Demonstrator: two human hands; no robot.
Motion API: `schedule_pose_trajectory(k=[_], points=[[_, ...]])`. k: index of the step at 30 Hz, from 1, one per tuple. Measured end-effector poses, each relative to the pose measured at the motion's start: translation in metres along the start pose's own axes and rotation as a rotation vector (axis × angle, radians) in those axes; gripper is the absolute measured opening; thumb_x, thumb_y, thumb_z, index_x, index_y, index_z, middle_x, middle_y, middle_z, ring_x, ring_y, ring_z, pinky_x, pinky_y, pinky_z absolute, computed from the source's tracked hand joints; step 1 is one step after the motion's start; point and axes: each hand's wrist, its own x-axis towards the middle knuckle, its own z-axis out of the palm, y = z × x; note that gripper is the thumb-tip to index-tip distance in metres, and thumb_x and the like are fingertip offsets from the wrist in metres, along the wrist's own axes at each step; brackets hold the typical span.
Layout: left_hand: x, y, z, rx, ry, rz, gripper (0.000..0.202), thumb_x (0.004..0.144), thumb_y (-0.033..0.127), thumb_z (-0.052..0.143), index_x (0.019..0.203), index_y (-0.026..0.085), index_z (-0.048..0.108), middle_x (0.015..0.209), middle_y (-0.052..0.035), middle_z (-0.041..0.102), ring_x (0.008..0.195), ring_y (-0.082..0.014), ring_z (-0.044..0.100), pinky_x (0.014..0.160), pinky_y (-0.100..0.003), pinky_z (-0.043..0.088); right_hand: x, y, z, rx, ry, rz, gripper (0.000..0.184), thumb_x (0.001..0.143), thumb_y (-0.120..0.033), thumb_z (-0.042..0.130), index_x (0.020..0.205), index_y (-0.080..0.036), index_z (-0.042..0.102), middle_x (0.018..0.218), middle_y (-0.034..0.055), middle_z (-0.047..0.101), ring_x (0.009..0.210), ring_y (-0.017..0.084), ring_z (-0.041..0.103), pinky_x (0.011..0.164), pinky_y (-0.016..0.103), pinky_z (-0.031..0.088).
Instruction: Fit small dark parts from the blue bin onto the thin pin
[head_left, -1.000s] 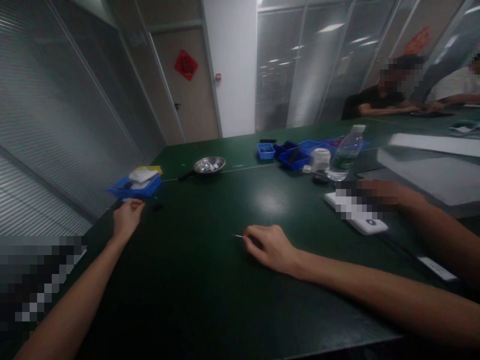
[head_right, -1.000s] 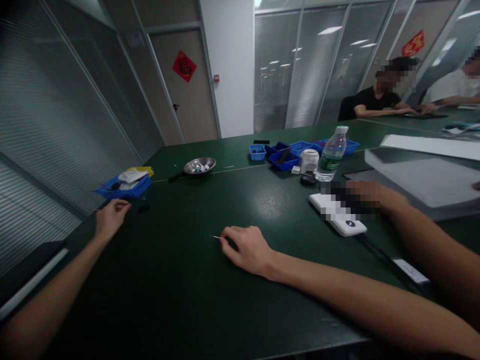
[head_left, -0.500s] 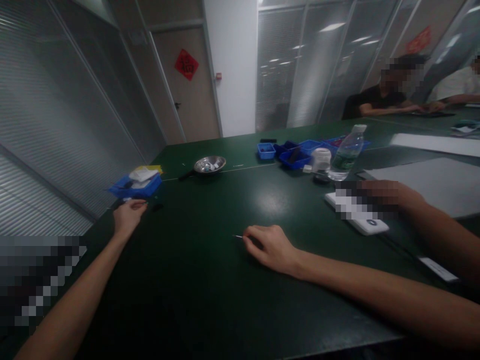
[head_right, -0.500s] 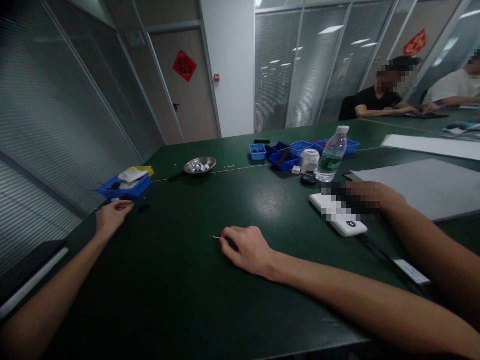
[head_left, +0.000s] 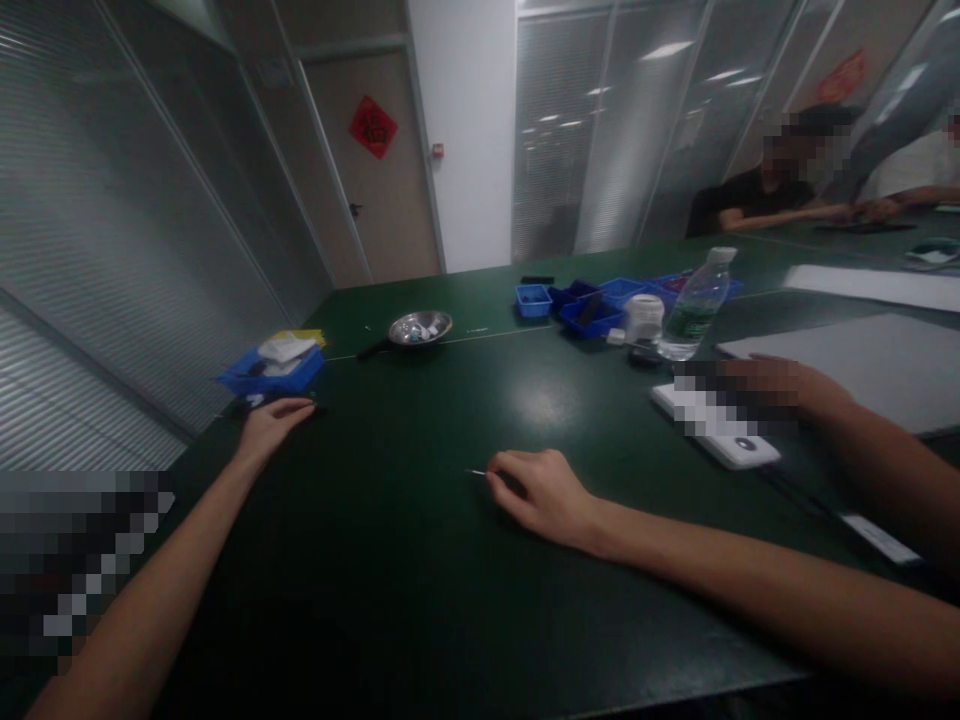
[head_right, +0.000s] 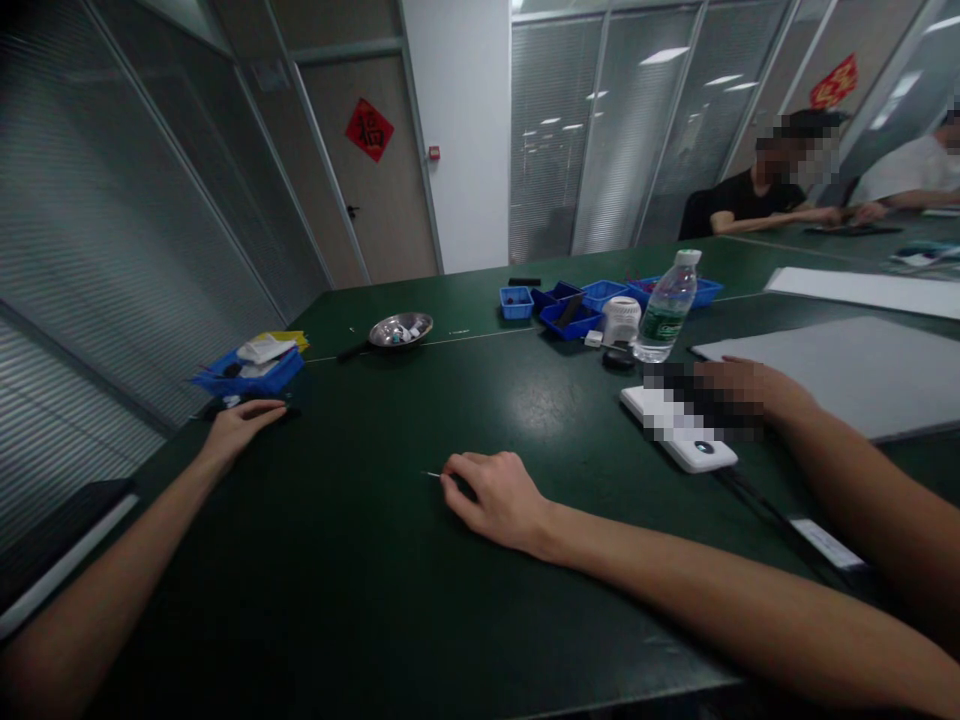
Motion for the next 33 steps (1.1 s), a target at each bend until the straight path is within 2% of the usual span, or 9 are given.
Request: schedule_pose_trajectory(k=[4,10,21,26,33], points=[[0.004,-0.003,-0.003,0.012,-0.049,-0.016,0.048,0.067,0.049,0.08,0.105,0.021,0.077,0.112,-0.0079,0.073,0.112,-0.0297,0.064,0.101,-0.039,0.046,0.0,0.001,0.002,-0.008,-0.003,0.001,0.026,0.1,-0.032,0.045,0.1,-0.017,0.066,0.086,0.0018,0.068,0.065,0.01,0.057,0.061,0.023,0.04],[0.005,-0.003,-0.006,-0.013,-0.065,-0.026,0.045,0.065,0.046,0.081,0.103,0.022,0.078,0.114,-0.0075,0.073,0.113,-0.0302,0.063,0.104,-0.041,0.045,0.0,0.001,0.002,-0.007,0.005,-0.004,0.026,0.1,-0.032,0.045,0.1,-0.017,0.066,0.085,0.0023,0.068,0.064,0.01,0.057,0.06,0.022,0.041],[-0.001,0.011,-0.003,-0.005,-0.023,-0.099,0.038,0.063,0.037,0.082,0.096,0.02,0.079,0.111,-0.0098,0.074,0.113,-0.0325,0.063,0.101,-0.043,0.046,0.0,0.0,0.0,-0.003,-0.003,-0.003,0.027,0.1,-0.032,0.044,0.1,-0.017,0.066,0.086,0.0025,0.069,0.064,0.01,0.057,0.061,0.023,0.041],[-0.003,0.012,-0.001,-0.02,-0.004,-0.111,0.036,0.06,0.035,0.083,0.092,0.019,0.079,0.106,-0.0099,0.075,0.107,-0.0327,0.065,0.094,-0.043,0.049,-0.001,0.001,0.002,0.002,-0.016,-0.001,0.028,0.101,-0.033,0.043,0.1,-0.018,0.066,0.086,0.0019,0.068,0.065,0.01,0.057,0.061,0.022,0.041],[0.0,0.011,-0.002,-0.048,-0.052,-0.126,0.04,0.058,0.034,0.084,0.095,0.019,0.078,0.106,-0.0099,0.075,0.108,-0.0313,0.065,0.097,-0.041,0.048,0.0,0.002,0.004,-0.014,-0.008,-0.001,0.028,0.1,-0.033,0.044,0.1,-0.017,0.066,0.086,0.0025,0.069,0.064,0.01,0.057,0.061,0.023,0.041]])
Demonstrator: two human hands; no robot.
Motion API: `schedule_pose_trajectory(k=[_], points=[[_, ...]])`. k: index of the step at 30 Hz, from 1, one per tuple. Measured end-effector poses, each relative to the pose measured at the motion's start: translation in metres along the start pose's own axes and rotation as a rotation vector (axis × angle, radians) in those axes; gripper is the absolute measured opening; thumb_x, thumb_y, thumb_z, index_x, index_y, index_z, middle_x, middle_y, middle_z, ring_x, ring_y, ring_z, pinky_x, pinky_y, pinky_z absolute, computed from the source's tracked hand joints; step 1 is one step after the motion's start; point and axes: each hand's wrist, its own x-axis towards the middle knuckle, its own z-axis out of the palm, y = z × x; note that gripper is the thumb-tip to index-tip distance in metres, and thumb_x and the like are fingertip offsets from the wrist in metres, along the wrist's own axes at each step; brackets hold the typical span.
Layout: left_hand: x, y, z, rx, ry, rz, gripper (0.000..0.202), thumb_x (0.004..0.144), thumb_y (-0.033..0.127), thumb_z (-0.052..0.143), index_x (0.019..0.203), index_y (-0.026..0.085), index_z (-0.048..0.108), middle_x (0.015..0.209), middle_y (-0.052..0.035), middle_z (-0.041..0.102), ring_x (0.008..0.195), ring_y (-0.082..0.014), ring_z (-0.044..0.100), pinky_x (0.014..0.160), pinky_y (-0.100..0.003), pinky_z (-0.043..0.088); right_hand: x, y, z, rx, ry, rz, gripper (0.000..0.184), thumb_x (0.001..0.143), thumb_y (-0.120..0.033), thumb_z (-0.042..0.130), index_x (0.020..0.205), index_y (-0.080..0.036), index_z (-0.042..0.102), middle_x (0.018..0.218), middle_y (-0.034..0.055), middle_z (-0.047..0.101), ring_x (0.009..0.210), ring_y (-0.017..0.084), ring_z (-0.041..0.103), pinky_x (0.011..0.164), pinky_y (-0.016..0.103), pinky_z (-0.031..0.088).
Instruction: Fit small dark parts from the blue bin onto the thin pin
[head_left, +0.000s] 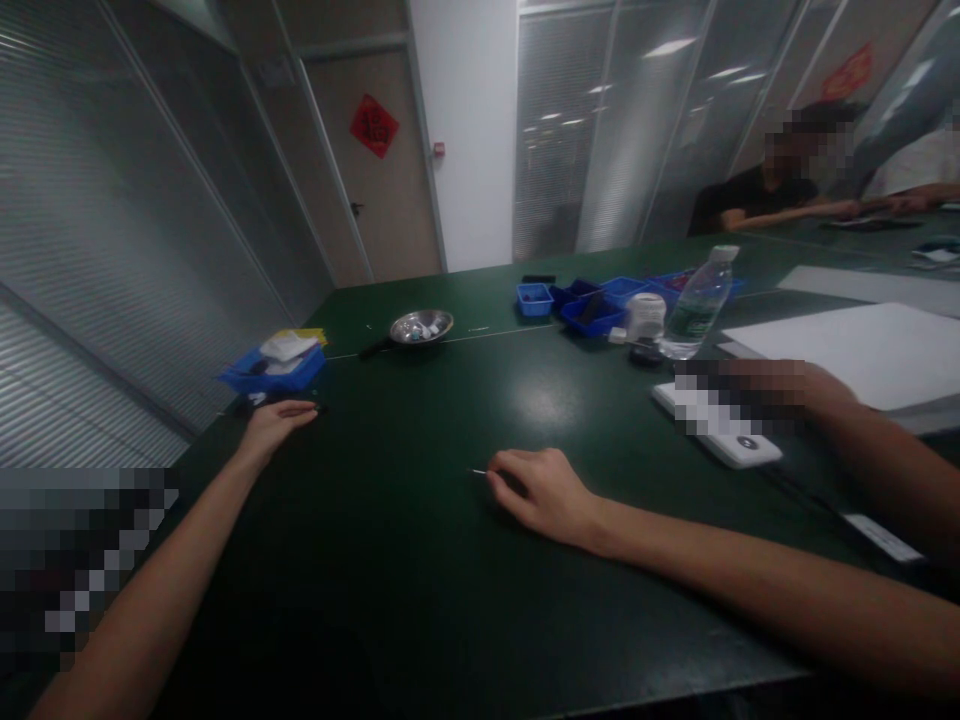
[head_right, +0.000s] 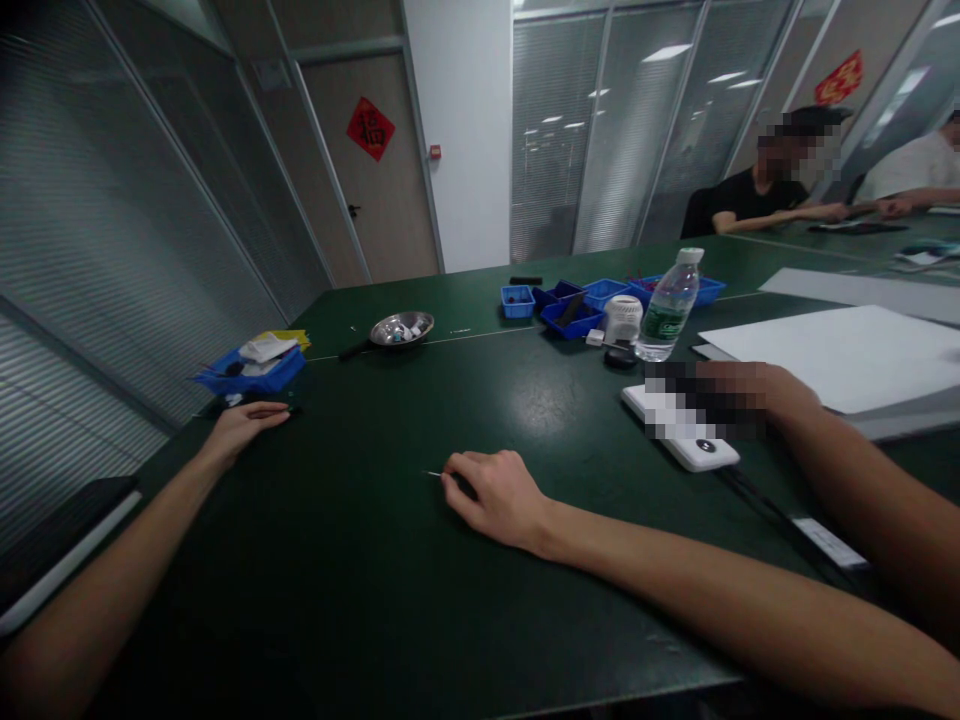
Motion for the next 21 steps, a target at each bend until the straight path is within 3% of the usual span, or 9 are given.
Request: schedule_pose_trajectory(k=[5,9,17,21], points=[[0.003,-0.003,0.001,0.027,0.045,0.004,0.036,0.067,0.039,0.079,0.098,0.02,0.078,0.112,-0.0086,0.074,0.115,-0.0312,0.062,0.102,-0.041,0.044,0.001,-0.001,-0.002,0.011,-0.007,0.003,0.028,0.1,-0.033,0.044,0.1,-0.017,0.067,0.086,0.0027,0.069,0.064,0.01,0.057,0.059,0.022,0.041],[0.004,-0.007,0.009,0.02,0.113,0.009,0.034,0.07,0.04,0.075,0.098,0.019,0.078,0.109,-0.0087,0.074,0.11,-0.0321,0.064,0.096,-0.04,0.049,0.001,-0.003,-0.004,0.013,0.0,-0.002,0.027,0.1,-0.033,0.044,0.1,-0.017,0.066,0.085,0.0025,0.068,0.063,0.01,0.056,0.059,0.022,0.04],[0.002,0.001,0.009,-0.052,0.087,0.012,0.032,0.064,0.03,0.079,0.094,0.019,0.078,0.103,-0.008,0.076,0.107,-0.0296,0.066,0.095,-0.038,0.051,0.0,0.001,0.001,0.004,0.004,-0.004,0.026,0.1,-0.033,0.045,0.1,-0.018,0.066,0.085,0.0017,0.068,0.064,0.01,0.057,0.061,0.023,0.041],[-0.005,0.004,0.012,-0.075,0.051,0.039,0.037,0.069,0.031,0.075,0.102,0.016,0.075,0.106,-0.0104,0.075,0.108,-0.0296,0.066,0.095,-0.039,0.051,0.001,0.0,0.0,0.011,0.003,-0.008,0.026,0.101,-0.033,0.044,0.099,-0.018,0.066,0.085,0.0015,0.068,0.064,0.01,0.057,0.06,0.022,0.04]])
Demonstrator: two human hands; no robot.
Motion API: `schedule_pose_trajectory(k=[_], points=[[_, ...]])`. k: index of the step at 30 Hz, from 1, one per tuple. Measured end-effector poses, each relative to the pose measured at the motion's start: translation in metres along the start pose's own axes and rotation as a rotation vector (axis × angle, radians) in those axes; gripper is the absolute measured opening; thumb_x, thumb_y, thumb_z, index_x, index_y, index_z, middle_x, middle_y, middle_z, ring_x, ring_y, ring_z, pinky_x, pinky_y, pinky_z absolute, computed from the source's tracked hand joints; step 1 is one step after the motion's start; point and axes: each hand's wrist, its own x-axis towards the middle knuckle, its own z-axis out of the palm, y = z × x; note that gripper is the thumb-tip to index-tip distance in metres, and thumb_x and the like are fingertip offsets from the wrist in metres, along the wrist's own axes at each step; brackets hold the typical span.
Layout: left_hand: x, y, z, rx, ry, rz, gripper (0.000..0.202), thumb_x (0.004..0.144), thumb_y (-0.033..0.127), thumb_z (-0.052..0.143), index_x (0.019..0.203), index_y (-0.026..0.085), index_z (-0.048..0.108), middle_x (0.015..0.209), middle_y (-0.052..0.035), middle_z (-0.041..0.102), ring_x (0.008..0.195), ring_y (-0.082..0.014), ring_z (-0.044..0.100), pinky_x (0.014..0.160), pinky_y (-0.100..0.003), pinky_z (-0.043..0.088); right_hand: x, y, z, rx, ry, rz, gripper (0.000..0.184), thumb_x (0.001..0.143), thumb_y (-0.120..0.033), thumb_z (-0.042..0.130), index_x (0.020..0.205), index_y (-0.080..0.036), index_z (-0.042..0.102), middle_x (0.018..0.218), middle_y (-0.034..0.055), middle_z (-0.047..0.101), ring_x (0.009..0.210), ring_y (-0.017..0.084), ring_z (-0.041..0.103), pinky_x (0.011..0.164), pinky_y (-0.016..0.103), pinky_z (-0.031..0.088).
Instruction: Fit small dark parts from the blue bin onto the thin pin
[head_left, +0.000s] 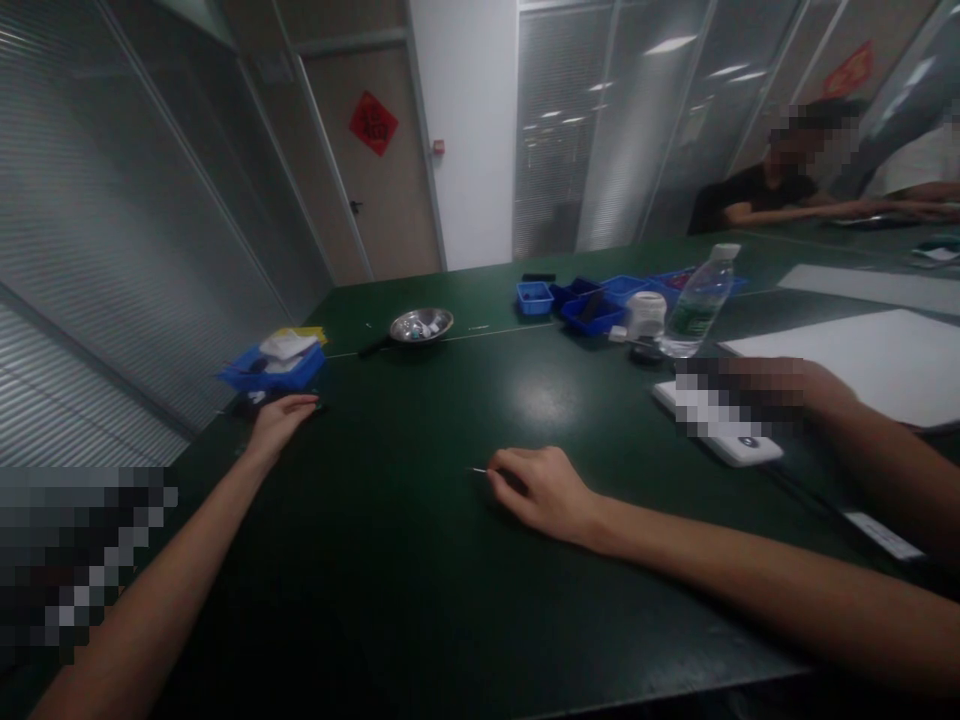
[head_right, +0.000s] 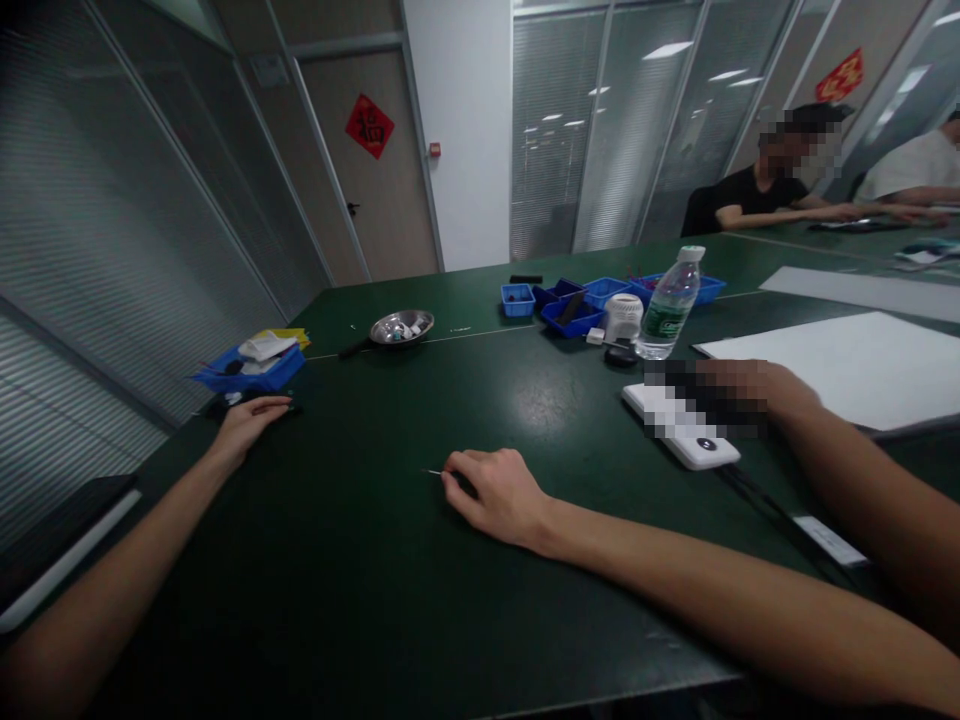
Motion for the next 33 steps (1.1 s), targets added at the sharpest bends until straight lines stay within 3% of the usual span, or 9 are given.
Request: schedule_pose_trajectory(k=[3,5,9,11,14,17,24,30,33], points=[[-0.016,0.016,0.015,0.004,-0.161,0.075,0.045,0.073,0.04,0.074,0.112,0.016,0.071,0.109,-0.0106,0.073,0.108,-0.0277,0.066,0.093,-0.037,0.052,0.001,-0.001,-0.001,0.0,-0.007,0.003,0.027,0.101,-0.033,0.044,0.099,-0.018,0.065,0.085,0.0012,0.067,0.064,0.009,0.057,0.06,0.022,0.039],[-0.037,0.036,0.034,0.002,-0.364,0.146,0.048,0.076,0.045,0.073,0.115,0.017,0.069,0.112,-0.009,0.072,0.107,-0.0255,0.066,0.092,-0.036,0.052,0.001,-0.001,-0.001,-0.004,-0.016,0.009,0.027,0.101,-0.034,0.044,0.1,-0.018,0.065,0.086,0.0013,0.068,0.065,0.01,0.057,0.06,0.023,0.039],[-0.104,0.084,0.083,0.0,-0.737,0.316,0.04,0.086,0.043,0.065,0.117,0.018,0.068,0.117,-0.0079,0.069,0.102,-0.0213,0.065,0.089,-0.034,0.051,0.001,0.001,0.001,-0.058,-0.039,0.041,0.026,0.1,-0.034,0.044,0.099,-0.018,0.065,0.086,0.0015,0.068,0.065,0.01,0.057,0.061,0.023,0.037],[-0.14,0.103,0.102,0.028,-0.835,0.394,0.039,0.091,0.043,0.06,0.119,0.018,0.067,0.109,-0.0074,0.07,0.091,-0.0181,0.064,0.078,-0.029,0.049,0.002,0.002,0.002,-0.08,-0.061,0.055,0.025,0.1,-0.033,0.044,0.099,-0.019,0.065,0.085,0.0013,0.068,0.064,0.01,0.056,0.06,0.023,0.035],[-0.18,0.118,0.116,0.08,-0.884,0.465,0.036,0.093,0.042,0.057,0.118,0.018,0.068,0.101,-0.0063,0.069,0.082,-0.0156,0.059,0.07,-0.026,0.043,0.002,0.001,0.002,-0.097,-0.083,0.063,0.022,0.098,-0.033,0.046,0.101,-0.02,0.064,0.084,0.0008,0.068,0.063,0.01,0.055,0.059,0.023,0.033],[-0.194,0.121,0.118,0.074,-0.864,0.479,0.033,0.094,0.039,0.057,0.117,0.018,0.068,0.101,-0.0059,0.068,0.084,-0.0156,0.057,0.071,-0.026,0.041,0.001,0.001,0.003,-0.106,-0.075,0.066,0.021,0.097,-0.033,0.048,0.107,-0.02,0.062,0.085,0.0008,0.069,0.062,0.01,0.054,0.059,0.023,0.033],[-0.193,0.124,0.114,0.059,-0.874,0.469,0.032,0.097,0.037,0.053,0.118,0.017,0.066,0.103,-0.0063,0.068,0.086,-0.0166,0.058,0.073,-0.028,0.042,0.0,0.003,0.005,-0.107,-0.062,0.076,0.021,0.095,-0.033,0.05,0.106,-0.02,0.062,0.082,0.0009,0.069,0.061,0.01,0.055,0.059,0.023,0.033],[-0.195,0.123,0.11,0.107,-0.917,0.636,0.039,0.09,0.027,0.062,0.128,0.021,0.06,0.109,-0.0058,0.064,0.092,-0.0178,0.056,0.079,-0.029,0.044,0.001,0.0,0.004,-0.101,-0.064,0.064,0.018,0.093,-0.032,0.051,0.101,-0.02,0.062,0.078,-0.0002,0.067,0.058,0.01,0.054,0.057,0.023,0.032],[-0.195,0.12,0.112,0.116,-0.894,0.644,0.038,0.09,0.023,0.06,0.128,0.022,0.059,0.106,-0.0051,0.062,0.091,-0.0172,0.056,0.078,-0.029,0.044,0.001,0.001,0.004,-0.101,-0.074,0.059,0.017,0.092,-0.032,0.052,0.101,-0.02,0.062,0.077,-0.0007,0.067,0.058,0.01,0.054,0.057,0.023,0.032]])
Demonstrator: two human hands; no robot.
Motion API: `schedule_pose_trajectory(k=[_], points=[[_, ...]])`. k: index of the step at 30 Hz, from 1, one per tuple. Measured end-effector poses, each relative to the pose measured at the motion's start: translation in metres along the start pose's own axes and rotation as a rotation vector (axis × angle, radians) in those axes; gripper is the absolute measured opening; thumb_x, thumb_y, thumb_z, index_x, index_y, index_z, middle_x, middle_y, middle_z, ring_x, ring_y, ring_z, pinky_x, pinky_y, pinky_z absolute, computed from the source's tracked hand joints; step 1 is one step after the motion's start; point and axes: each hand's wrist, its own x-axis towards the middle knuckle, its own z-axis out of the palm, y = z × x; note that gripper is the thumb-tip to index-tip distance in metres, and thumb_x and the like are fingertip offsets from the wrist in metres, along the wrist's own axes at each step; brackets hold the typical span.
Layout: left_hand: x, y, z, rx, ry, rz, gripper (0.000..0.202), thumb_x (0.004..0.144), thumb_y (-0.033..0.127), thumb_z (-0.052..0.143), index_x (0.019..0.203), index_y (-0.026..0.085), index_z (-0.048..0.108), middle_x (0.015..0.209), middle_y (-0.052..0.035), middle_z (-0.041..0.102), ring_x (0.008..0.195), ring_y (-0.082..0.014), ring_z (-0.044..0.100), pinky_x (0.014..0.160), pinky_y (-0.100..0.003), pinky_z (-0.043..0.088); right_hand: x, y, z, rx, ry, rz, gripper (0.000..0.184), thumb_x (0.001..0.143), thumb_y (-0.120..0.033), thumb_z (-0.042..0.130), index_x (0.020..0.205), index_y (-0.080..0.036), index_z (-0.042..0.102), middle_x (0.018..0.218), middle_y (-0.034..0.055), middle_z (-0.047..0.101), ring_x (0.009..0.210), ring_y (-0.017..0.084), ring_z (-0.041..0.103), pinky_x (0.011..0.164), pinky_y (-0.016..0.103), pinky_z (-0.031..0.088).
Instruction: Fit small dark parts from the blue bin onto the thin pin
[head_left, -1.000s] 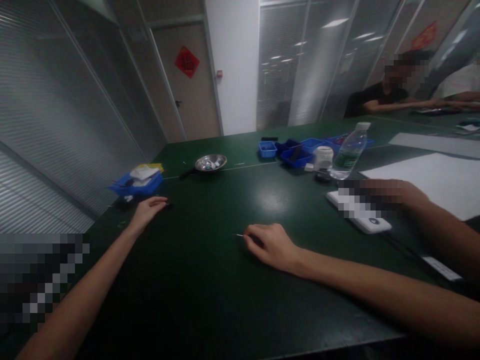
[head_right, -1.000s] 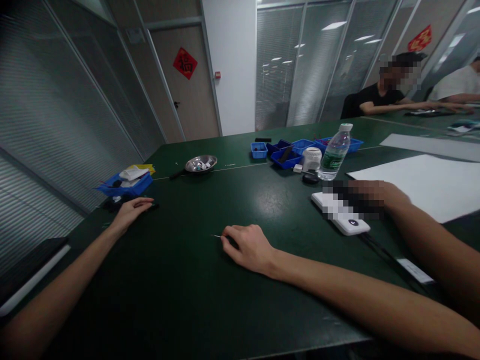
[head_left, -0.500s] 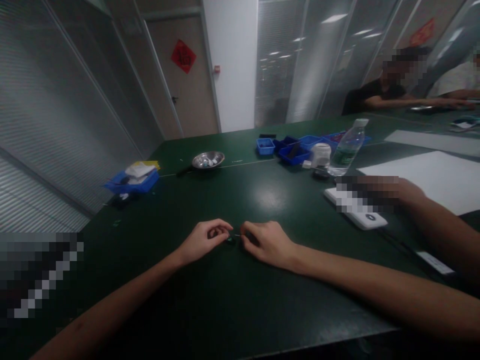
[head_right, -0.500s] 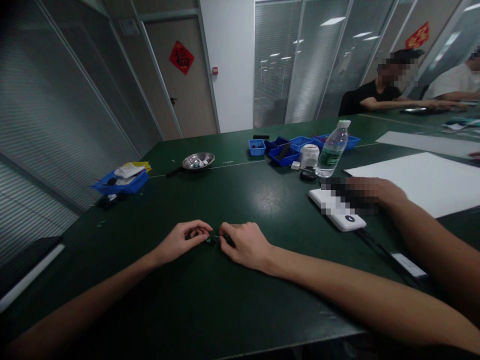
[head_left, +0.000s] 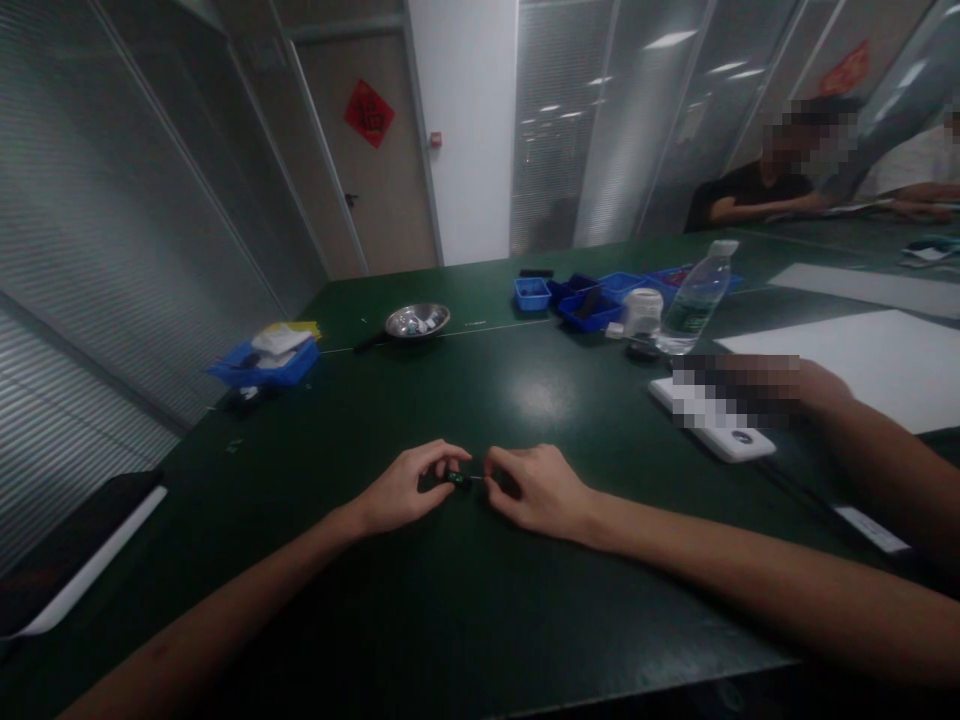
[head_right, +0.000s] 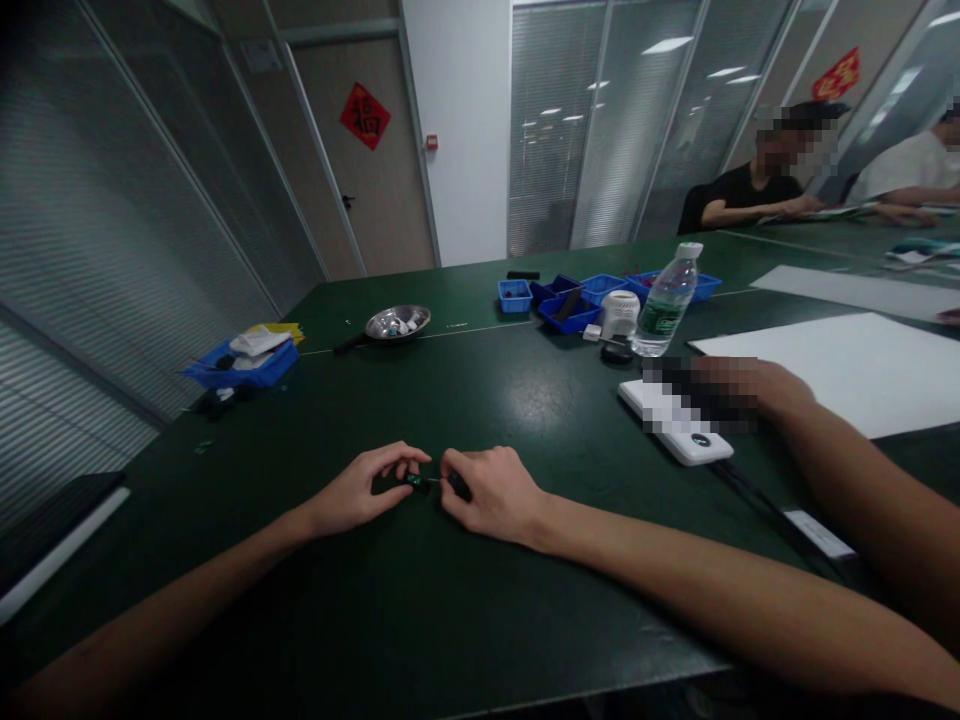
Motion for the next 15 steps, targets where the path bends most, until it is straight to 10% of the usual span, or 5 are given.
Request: schedule_pose_trajectory(k=[15], points=[[-0.0002,-0.003,0.0029,-0.018,-0.001,0.0,0.041,0.091,0.028,0.062,0.132,0.022,0.057,0.106,-0.0043,0.064,0.091,-0.0168,0.057,0.079,-0.03,0.044,-0.0005,0.0007,0.0009,-0.016,-0.009,-0.042,0.014,0.09,-0.03,0.054,0.098,-0.02,0.06,0.077,-0.0014,0.067,0.059,0.01,0.053,0.059,0.024,0.032]])
